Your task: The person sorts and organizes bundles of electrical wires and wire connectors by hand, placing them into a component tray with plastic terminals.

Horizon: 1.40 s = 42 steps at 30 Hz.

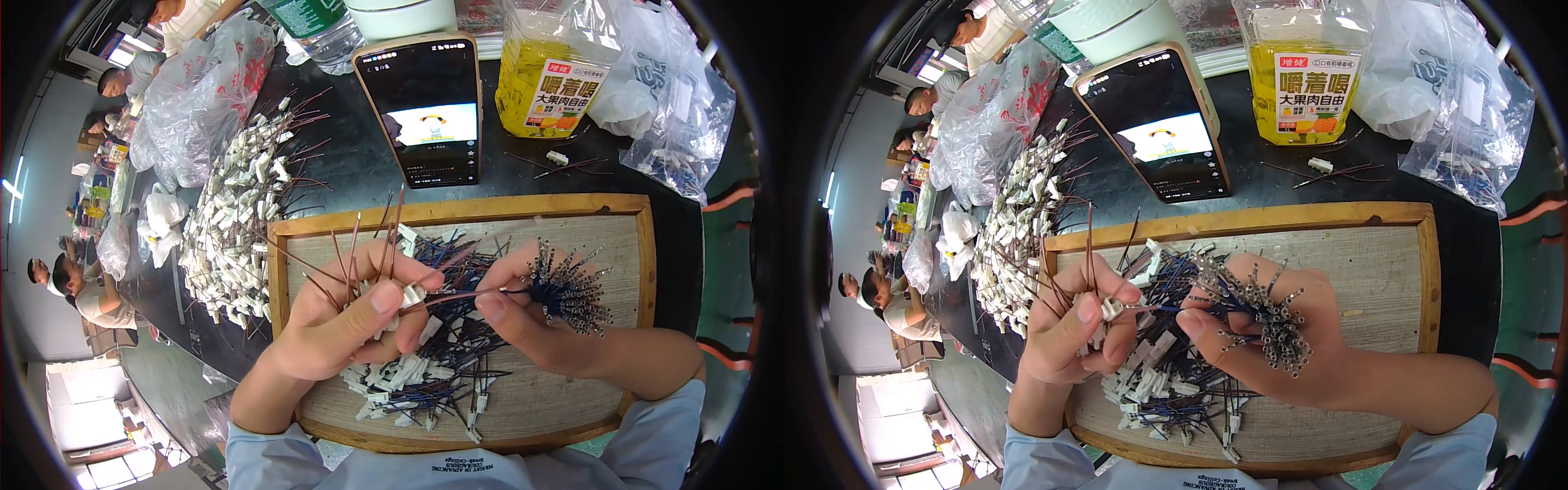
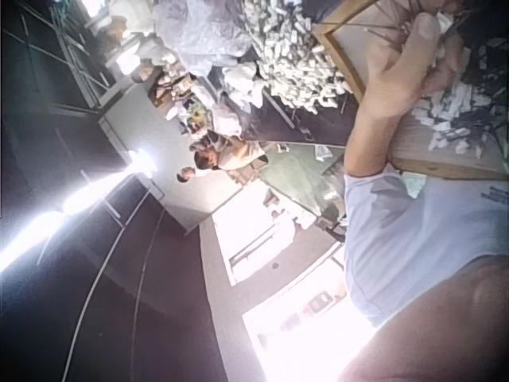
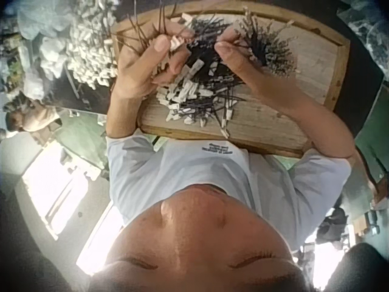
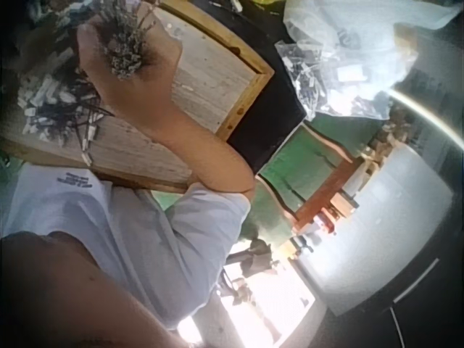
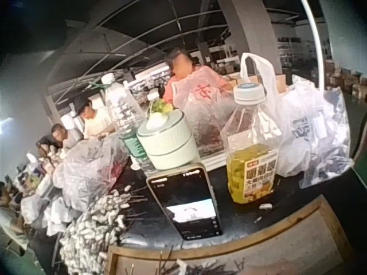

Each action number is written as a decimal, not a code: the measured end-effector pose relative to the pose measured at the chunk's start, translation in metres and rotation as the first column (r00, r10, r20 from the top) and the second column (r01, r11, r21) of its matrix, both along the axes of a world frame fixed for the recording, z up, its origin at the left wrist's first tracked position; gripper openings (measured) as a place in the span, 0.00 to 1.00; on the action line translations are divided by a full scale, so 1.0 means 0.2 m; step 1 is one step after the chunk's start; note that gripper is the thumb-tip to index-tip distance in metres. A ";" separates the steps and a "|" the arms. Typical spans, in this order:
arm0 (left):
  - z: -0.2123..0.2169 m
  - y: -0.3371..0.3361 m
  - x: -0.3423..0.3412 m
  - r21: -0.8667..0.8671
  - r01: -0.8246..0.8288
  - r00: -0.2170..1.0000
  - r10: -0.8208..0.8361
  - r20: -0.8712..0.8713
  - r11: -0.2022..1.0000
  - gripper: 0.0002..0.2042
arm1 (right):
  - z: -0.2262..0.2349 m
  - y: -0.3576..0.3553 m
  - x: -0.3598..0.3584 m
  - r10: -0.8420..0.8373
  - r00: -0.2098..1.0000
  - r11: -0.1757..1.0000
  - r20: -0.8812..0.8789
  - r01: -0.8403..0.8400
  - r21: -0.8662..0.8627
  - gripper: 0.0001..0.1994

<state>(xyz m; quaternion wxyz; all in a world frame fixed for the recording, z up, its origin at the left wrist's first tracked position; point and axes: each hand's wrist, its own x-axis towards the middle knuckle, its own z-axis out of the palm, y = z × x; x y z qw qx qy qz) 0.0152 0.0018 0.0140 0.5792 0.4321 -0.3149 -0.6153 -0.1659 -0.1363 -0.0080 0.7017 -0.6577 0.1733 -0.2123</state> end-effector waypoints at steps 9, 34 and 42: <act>0.03 -0.01 -0.05 0.015 -0.114 0.882 0.094 0.461 0.993 0.14 | -0.04 -0.01 0.01 0.051 0.998 0.988 0.035 -0.046 -0.144 0.06; 0.07 0.01 -0.03 -0.010 -0.108 0.729 0.086 0.679 0.994 0.15 | -0.07 0.01 0.02 -0.088 0.994 0.987 -0.065 0.078 -0.137 0.06; 0.05 0.00 -0.01 -0.012 -0.163 0.748 0.132 0.650 0.986 0.16 | -0.03 0.00 0.03 -0.104 0.986 0.992 -0.127 0.112 0.059 0.06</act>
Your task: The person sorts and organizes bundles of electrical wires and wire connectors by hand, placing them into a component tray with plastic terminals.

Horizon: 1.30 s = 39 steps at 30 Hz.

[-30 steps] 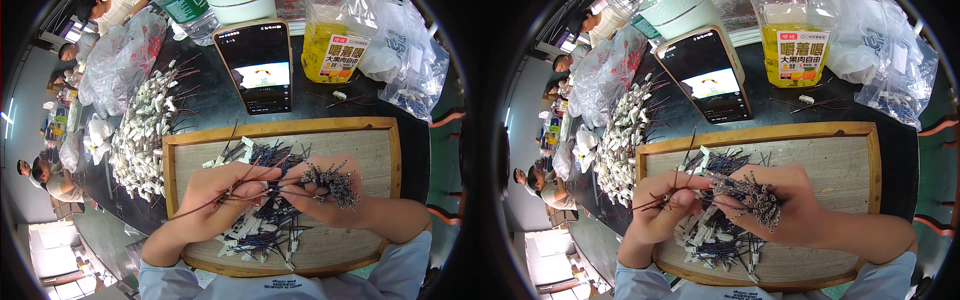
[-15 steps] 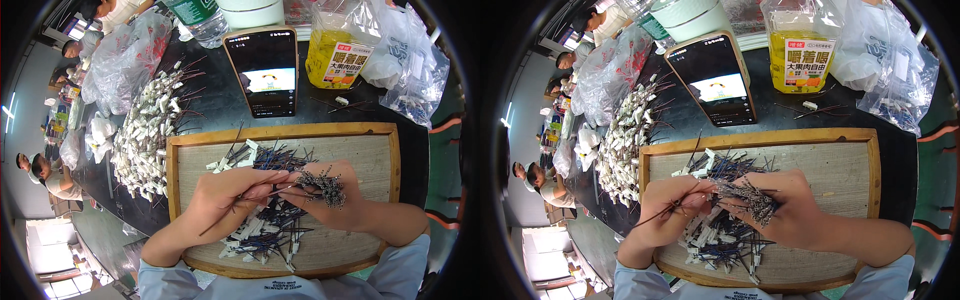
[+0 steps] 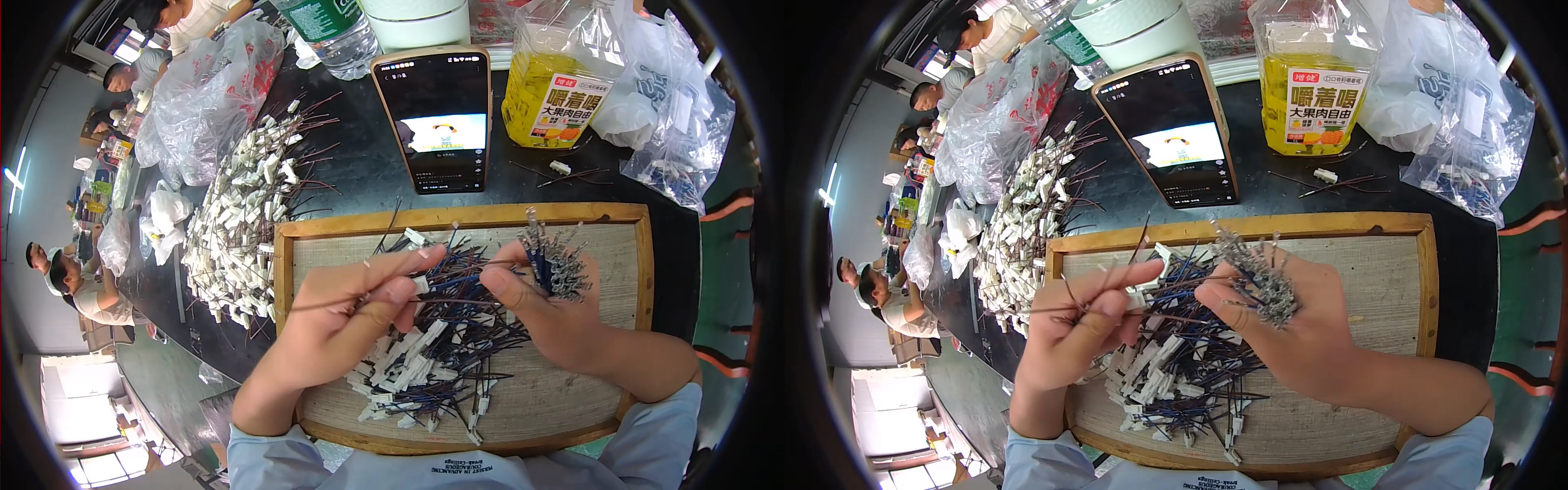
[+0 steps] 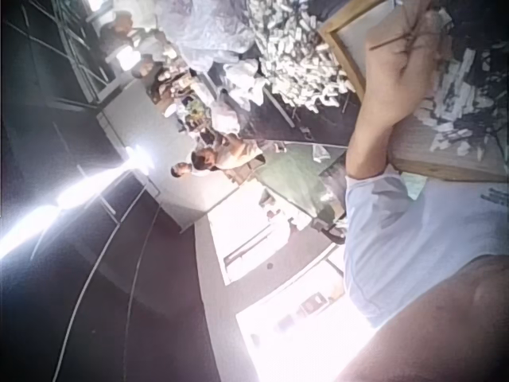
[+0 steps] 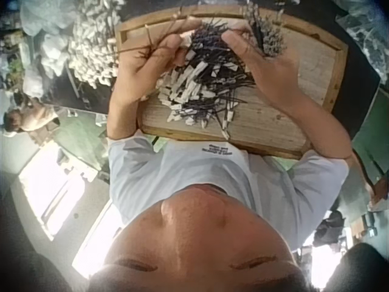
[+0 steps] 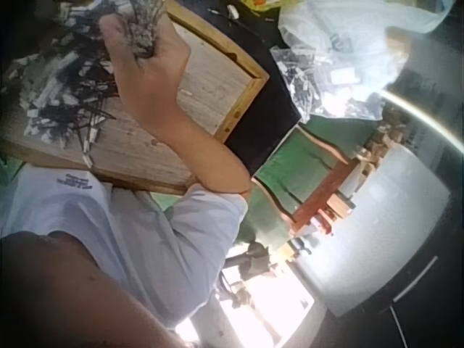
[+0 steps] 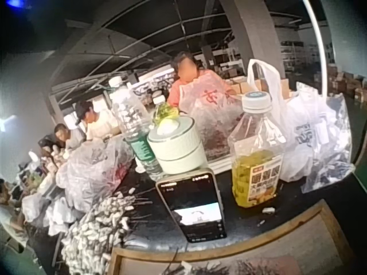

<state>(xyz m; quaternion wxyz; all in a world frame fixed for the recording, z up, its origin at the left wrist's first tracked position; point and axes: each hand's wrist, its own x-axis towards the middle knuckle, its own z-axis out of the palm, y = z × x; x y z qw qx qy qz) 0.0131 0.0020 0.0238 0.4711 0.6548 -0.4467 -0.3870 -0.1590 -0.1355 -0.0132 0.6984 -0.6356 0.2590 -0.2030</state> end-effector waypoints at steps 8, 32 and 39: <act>-0.04 -0.03 0.12 -0.099 -0.315 0.619 0.125 -0.775 0.944 0.18 | 0.05 -0.04 0.00 0.280 0.943 0.958 -0.179 -0.286 -0.006 0.08; -0.04 -0.02 -0.04 -0.013 0.018 0.781 -0.023 -0.624 1.000 0.14 | -0.02 0.00 -0.02 0.218 0.973 0.965 0.076 -0.204 -0.163 0.04; -0.05 0.01 -0.07 -0.141 0.000 1.000 0.003 0.024 0.990 0.06 | -0.01 0.01 -0.01 0.248 0.962 0.957 0.110 -0.226 -0.184 0.05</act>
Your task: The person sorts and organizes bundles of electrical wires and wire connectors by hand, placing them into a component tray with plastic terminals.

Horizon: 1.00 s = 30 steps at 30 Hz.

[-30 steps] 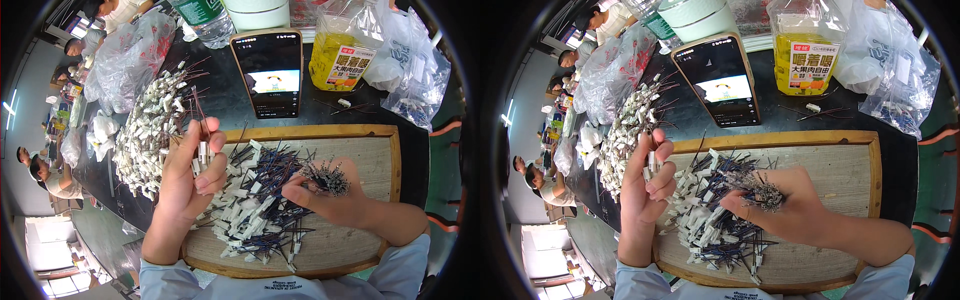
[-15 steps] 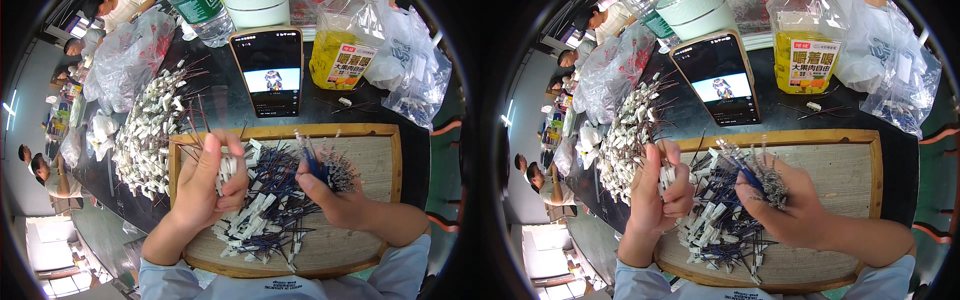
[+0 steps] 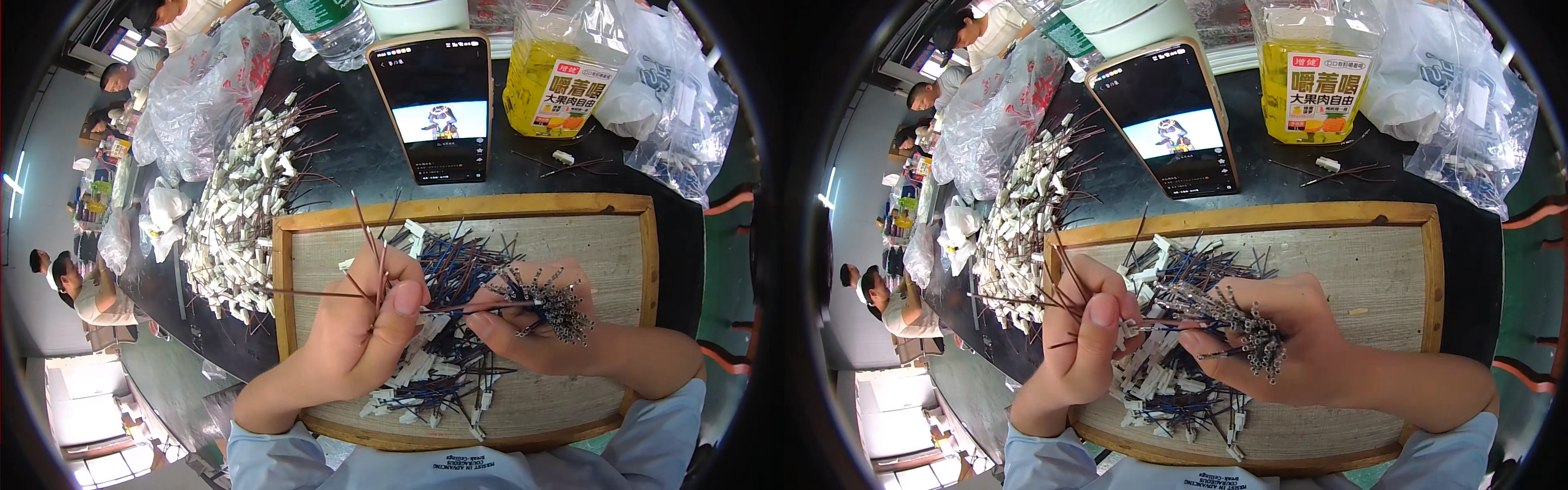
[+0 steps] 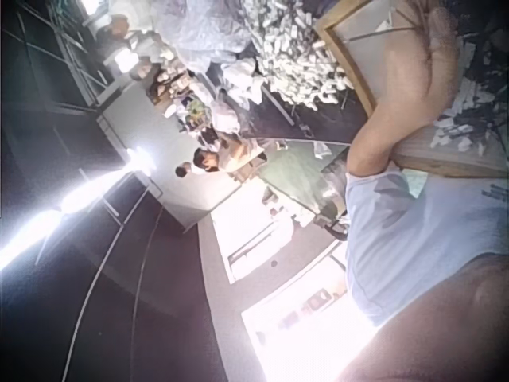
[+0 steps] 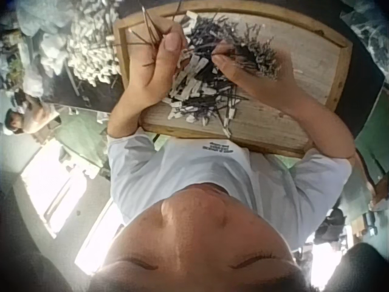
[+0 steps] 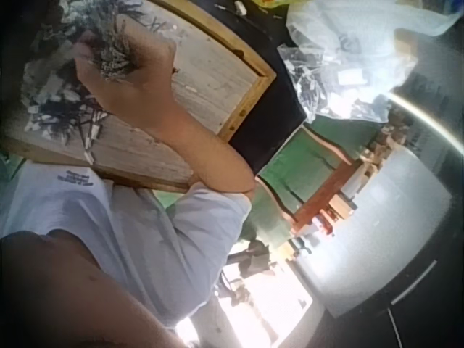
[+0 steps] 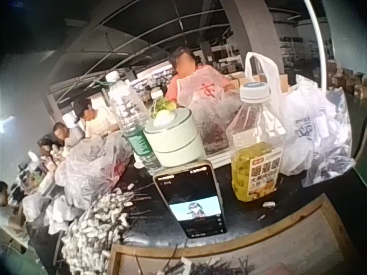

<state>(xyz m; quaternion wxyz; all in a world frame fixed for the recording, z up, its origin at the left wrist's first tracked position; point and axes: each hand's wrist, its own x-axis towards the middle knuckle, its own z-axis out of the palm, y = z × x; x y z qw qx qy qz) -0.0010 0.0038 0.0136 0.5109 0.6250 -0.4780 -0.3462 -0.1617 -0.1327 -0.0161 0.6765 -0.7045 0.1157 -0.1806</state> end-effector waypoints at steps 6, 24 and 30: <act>-0.01 -0.01 0.00 -0.056 0.046 0.824 -0.006 0.566 0.997 0.06 | 0.02 -0.03 -0.01 0.050 0.999 0.993 0.012 -0.048 -0.103 0.06; 0.01 -0.03 -0.02 -0.055 -0.041 0.683 0.069 0.727 0.998 0.08 | -0.06 0.01 0.02 -0.110 0.993 0.989 0.045 0.114 -0.094 0.07; 0.03 -0.03 -0.01 -0.048 -0.119 0.784 0.123 0.609 0.992 0.03 | -0.02 0.01 0.00 -0.160 0.984 0.985 -0.074 0.164 0.048 0.08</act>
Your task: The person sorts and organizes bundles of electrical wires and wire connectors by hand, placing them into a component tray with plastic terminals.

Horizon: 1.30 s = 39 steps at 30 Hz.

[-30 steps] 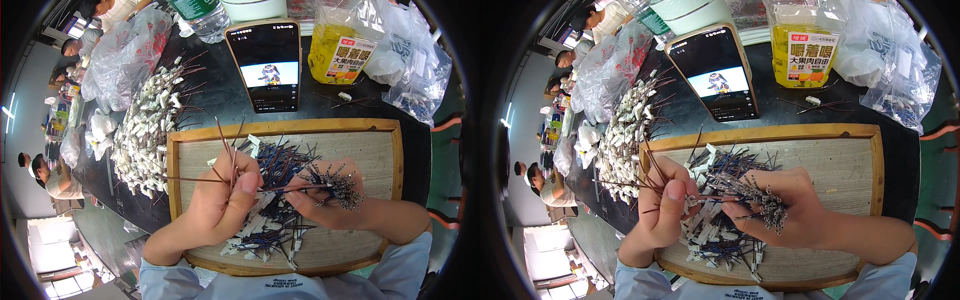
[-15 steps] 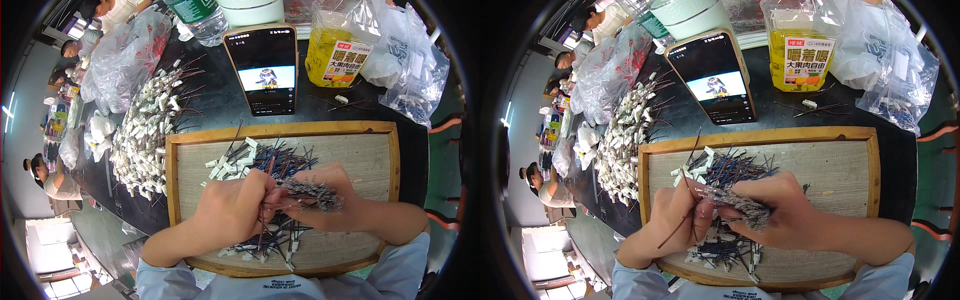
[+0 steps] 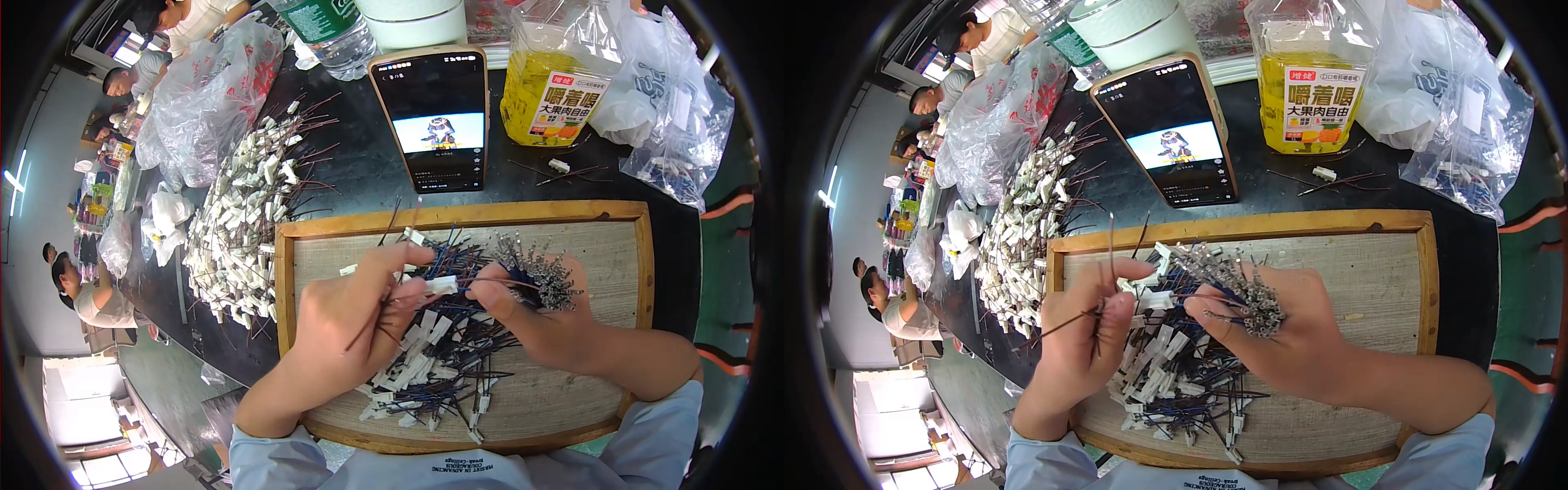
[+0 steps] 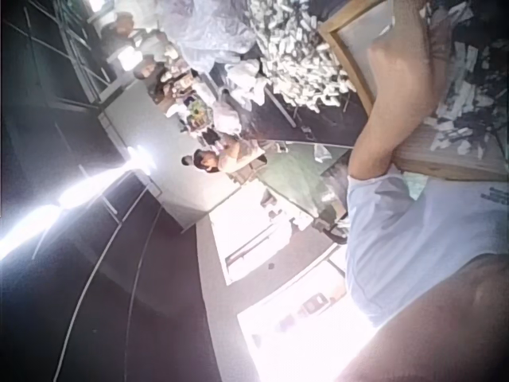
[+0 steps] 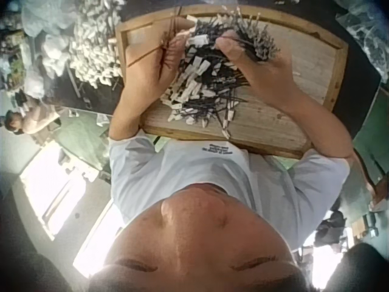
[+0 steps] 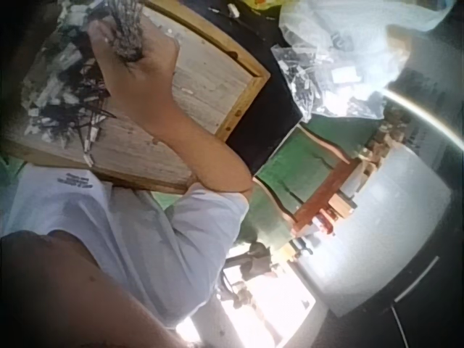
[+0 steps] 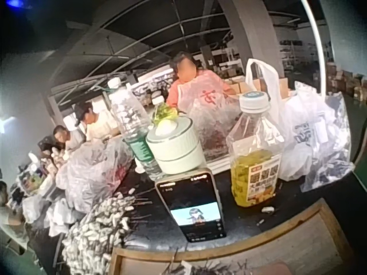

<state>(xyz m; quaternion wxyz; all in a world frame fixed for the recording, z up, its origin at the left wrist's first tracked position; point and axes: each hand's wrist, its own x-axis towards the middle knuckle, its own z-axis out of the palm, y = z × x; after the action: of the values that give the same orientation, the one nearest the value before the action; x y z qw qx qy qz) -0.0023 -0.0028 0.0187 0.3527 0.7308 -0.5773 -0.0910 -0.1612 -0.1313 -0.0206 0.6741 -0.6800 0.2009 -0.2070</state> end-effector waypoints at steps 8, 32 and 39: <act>-0.01 0.00 0.08 -0.025 0.119 0.975 -0.112 0.194 0.993 0.07 | 0.07 -0.01 0.01 0.090 0.991 0.943 -0.104 -0.051 0.329 0.09; -0.04 -0.02 0.22 0.024 -0.063 0.036 0.026 -0.999 0.998 0.13 | 0.05 -0.03 0.03 0.100 0.989 0.903 -0.112 -0.043 0.427 0.17; -0.06 -0.03 0.16 0.098 -0.017 0.275 0.099 -0.956 0.995 0.16 | 0.05 -0.03 0.01 0.102 0.985 0.930 -0.136 -0.046 0.365 0.11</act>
<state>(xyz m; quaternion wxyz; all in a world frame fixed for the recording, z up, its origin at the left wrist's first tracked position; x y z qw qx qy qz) 0.0293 -0.0084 0.0076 0.6065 0.5614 -0.2190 -0.5187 -0.1601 -0.1372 -0.0100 0.7772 -0.5659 0.2605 -0.0883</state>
